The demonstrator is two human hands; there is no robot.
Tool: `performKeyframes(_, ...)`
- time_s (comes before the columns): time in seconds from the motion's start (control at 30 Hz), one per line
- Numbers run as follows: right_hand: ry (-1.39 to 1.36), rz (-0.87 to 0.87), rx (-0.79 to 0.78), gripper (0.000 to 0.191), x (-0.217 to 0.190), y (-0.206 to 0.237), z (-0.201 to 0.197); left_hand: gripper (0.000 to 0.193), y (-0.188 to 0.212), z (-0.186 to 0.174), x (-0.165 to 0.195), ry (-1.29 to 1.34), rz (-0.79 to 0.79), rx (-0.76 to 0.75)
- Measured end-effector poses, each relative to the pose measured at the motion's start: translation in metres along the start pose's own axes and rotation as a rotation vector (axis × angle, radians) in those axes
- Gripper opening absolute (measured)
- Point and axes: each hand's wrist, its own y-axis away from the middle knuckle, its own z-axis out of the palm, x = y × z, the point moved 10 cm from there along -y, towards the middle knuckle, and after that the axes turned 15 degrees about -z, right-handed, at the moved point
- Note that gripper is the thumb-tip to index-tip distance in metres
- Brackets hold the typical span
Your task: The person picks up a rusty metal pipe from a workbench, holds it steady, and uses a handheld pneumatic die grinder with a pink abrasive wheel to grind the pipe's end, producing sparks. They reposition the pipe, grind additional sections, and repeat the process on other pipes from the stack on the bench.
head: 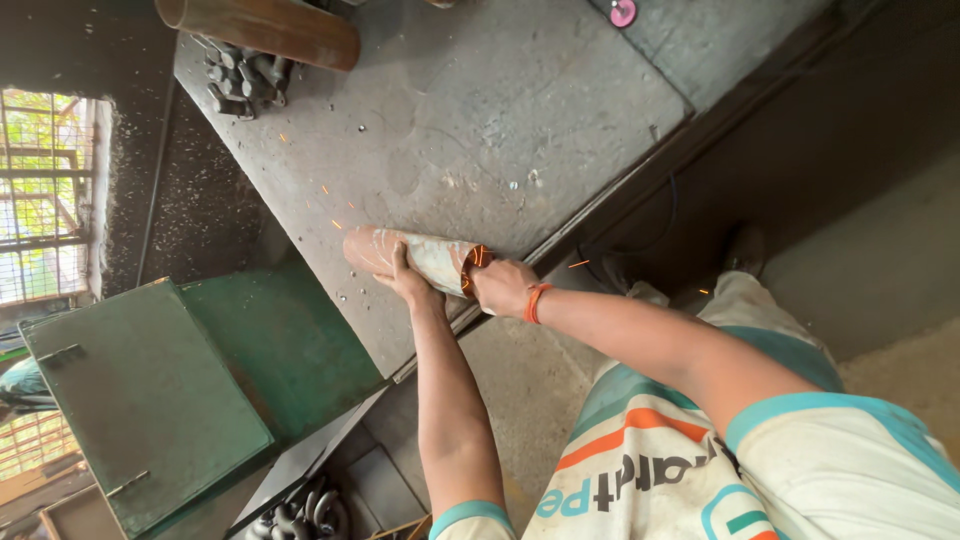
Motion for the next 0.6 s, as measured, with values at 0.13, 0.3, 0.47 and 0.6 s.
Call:
performKeyframes(0.13,0.028,0.008,-0.091,0.024,-0.007,0.006,-0.008,0.118,-0.009,-0.005,-0.003,0.044,0.018,-0.025)
performKeyframes(0.3,-0.078,0.090,-0.147,0.045,-0.006,0.052,-0.058,0.113,-0.013,-0.011,-0.003,0.036,0.023,-0.030)
performKeyframes(0.47,0.001,0.145,0.106,0.051,0.023,0.102,-0.141,0.092,-0.030,-0.016,0.000,0.017,-0.048,-0.045)
performKeyframes(0.6,0.136,0.156,0.561,0.050,0.051,0.091,-0.211,0.079,-0.050,-0.005,0.004,0.021,-0.118,-0.062)
